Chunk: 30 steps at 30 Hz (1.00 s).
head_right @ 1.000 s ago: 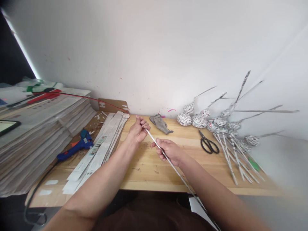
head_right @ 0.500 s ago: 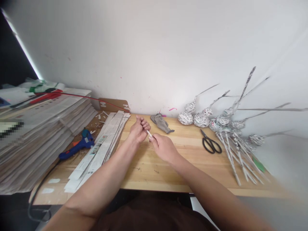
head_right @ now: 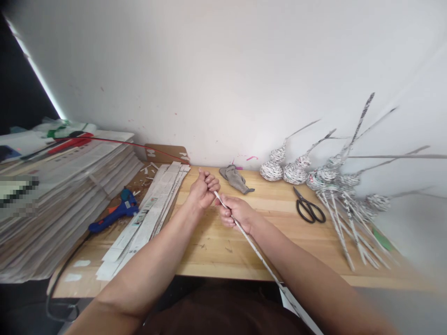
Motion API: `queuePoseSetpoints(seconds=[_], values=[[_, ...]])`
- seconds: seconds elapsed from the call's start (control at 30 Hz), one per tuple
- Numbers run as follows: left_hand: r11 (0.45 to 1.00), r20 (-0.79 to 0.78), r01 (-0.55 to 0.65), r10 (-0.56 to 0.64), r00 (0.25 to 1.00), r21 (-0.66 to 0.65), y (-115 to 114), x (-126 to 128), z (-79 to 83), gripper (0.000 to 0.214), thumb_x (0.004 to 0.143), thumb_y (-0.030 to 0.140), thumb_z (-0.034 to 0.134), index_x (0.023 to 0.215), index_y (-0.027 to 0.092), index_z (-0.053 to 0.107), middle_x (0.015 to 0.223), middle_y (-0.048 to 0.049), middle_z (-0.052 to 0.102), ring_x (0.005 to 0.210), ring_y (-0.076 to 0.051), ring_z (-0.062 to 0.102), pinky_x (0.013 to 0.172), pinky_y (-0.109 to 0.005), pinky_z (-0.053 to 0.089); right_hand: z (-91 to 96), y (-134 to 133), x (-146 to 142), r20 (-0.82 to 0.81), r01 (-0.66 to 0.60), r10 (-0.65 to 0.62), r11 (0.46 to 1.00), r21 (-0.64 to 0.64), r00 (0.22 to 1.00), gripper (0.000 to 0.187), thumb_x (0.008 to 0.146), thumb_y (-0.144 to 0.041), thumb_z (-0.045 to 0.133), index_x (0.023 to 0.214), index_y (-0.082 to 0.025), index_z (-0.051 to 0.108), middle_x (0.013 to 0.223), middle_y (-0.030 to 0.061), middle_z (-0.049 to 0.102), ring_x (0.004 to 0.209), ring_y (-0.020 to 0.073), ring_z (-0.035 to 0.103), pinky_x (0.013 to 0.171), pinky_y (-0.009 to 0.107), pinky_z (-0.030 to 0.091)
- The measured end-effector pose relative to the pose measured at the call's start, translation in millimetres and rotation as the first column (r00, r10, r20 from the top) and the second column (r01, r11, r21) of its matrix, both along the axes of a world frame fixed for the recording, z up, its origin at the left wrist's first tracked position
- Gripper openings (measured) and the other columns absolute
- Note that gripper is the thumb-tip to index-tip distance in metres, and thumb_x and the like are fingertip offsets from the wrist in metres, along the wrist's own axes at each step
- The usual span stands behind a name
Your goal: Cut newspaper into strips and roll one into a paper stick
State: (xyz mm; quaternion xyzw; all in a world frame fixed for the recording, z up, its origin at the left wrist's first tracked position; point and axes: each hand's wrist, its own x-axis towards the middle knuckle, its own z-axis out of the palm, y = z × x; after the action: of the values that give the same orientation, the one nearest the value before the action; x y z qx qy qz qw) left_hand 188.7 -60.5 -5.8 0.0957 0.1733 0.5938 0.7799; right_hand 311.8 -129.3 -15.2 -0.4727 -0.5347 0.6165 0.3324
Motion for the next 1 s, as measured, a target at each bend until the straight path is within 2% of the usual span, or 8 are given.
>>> queuePoseSetpoints(seconds=[0.17,0.37,0.47,0.53,0.67,0.73,0.83,1.0], values=[[1.000,-0.017,-0.008,0.008,1.000,-0.018,0.4,1.0,0.4,0.044,0.090,0.056,0.041,0.067,0.018,0.042,0.050,0.0083,0.025,0.037,-0.005,0.023,0.034,-0.015,0.019,2.2,2.2,-2.4,0.105,0.071,-0.096,0.972,0.226,0.990,0.042,0.078,-0.062,0.061,0.077,-0.020,0.059,0.053,-0.0053,0.047,0.043,0.0090,0.038,0.041,0.021,0.029],[1.000,0.020,-0.001,0.001,1.000,0.003,0.1,0.5,0.6,0.044,0.090,0.056,0.042,0.067,0.018,0.041,0.050,0.0085,0.026,0.037,-0.005,0.024,0.035,-0.015,0.021,3.3,3.3,-2.9,0.046,0.010,-0.013,0.999,0.052,0.999,0.047,0.082,-0.069,0.047,0.081,-0.023,0.055,0.047,-0.0085,0.036,0.038,0.0103,0.030,0.039,0.024,0.028],[1.000,-0.030,-0.008,0.007,1.000,-0.009,-0.2,0.3,1.2,0.044,0.089,0.057,0.044,0.068,0.018,0.042,0.050,0.0086,0.026,0.037,-0.005,0.023,0.034,-0.015,0.020,1.8,2.7,-2.2,0.168,0.079,-0.131,0.955,0.286,0.977,0.040,0.078,-0.061,0.061,0.076,-0.021,0.057,0.054,-0.0051,0.045,0.046,0.0104,0.037,0.045,0.023,0.030],[1.000,-0.040,-0.007,0.006,0.999,-0.008,-0.3,0.3,1.3,0.044,0.089,0.057,0.044,0.068,0.018,0.043,0.050,0.0086,0.025,0.037,-0.005,0.022,0.034,-0.015,0.019,1.8,2.8,-2.5,0.186,0.092,-0.167,0.930,0.355,0.968,0.038,0.077,-0.058,0.063,0.073,-0.021,0.057,0.055,-0.0042,0.046,0.047,0.0103,0.037,0.045,0.023,0.029],[1.000,-0.002,-0.010,0.010,1.000,0.000,-0.4,-0.1,1.3,0.043,0.090,0.056,0.044,0.068,0.019,0.042,0.050,0.0088,0.024,0.037,-0.005,0.022,0.034,-0.015,0.019,1.5,3.2,-4.5,-0.033,0.001,-0.001,1.000,0.001,0.999,0.044,0.082,-0.066,0.050,0.081,-0.022,0.054,0.048,-0.0088,0.037,0.038,0.0098,0.029,0.040,0.023,0.026],[1.000,-0.007,-0.013,0.013,1.000,-0.005,-0.5,-0.4,1.7,0.043,0.090,0.056,0.043,0.069,0.019,0.042,0.050,0.0088,0.024,0.037,-0.005,0.022,0.034,-0.015,0.019,0.8,3.2,-4.9,-0.023,0.011,-0.011,1.000,0.003,1.000,0.044,0.081,-0.067,0.052,0.083,-0.022,0.055,0.048,-0.0086,0.040,0.038,0.0097,0.033,0.040,0.022,0.027],[1.000,-0.029,-0.008,0.008,1.000,-0.022,-1.0,-0.5,2.7,0.043,0.092,0.054,0.040,0.069,0.018,0.043,0.049,0.0085,0.025,0.037,-0.005,0.023,0.034,-0.015,0.018,0.7,3.7,-4.4,0.101,0.075,-0.096,0.979,0.190,0.990,0.041,0.079,-0.061,0.061,0.077,-0.020,0.058,0.051,-0.0052,0.049,0.043,0.0095,0.040,0.042,0.021,0.029],[1.000,0.004,-0.002,0.002,1.000,-0.009,-1.6,-0.6,3.3,0.042,0.091,0.054,0.043,0.069,0.019,0.043,0.049,0.0088,0.025,0.037,-0.005,0.023,0.034,-0.015,0.019,1.2,2.7,-3.9,-0.031,-0.042,0.041,0.999,-0.029,0.999,0.046,0.081,-0.067,0.051,0.081,-0.021,0.055,0.046,-0.0089,0.037,0.038,0.0100,0.032,0.039,0.023,0.028]])
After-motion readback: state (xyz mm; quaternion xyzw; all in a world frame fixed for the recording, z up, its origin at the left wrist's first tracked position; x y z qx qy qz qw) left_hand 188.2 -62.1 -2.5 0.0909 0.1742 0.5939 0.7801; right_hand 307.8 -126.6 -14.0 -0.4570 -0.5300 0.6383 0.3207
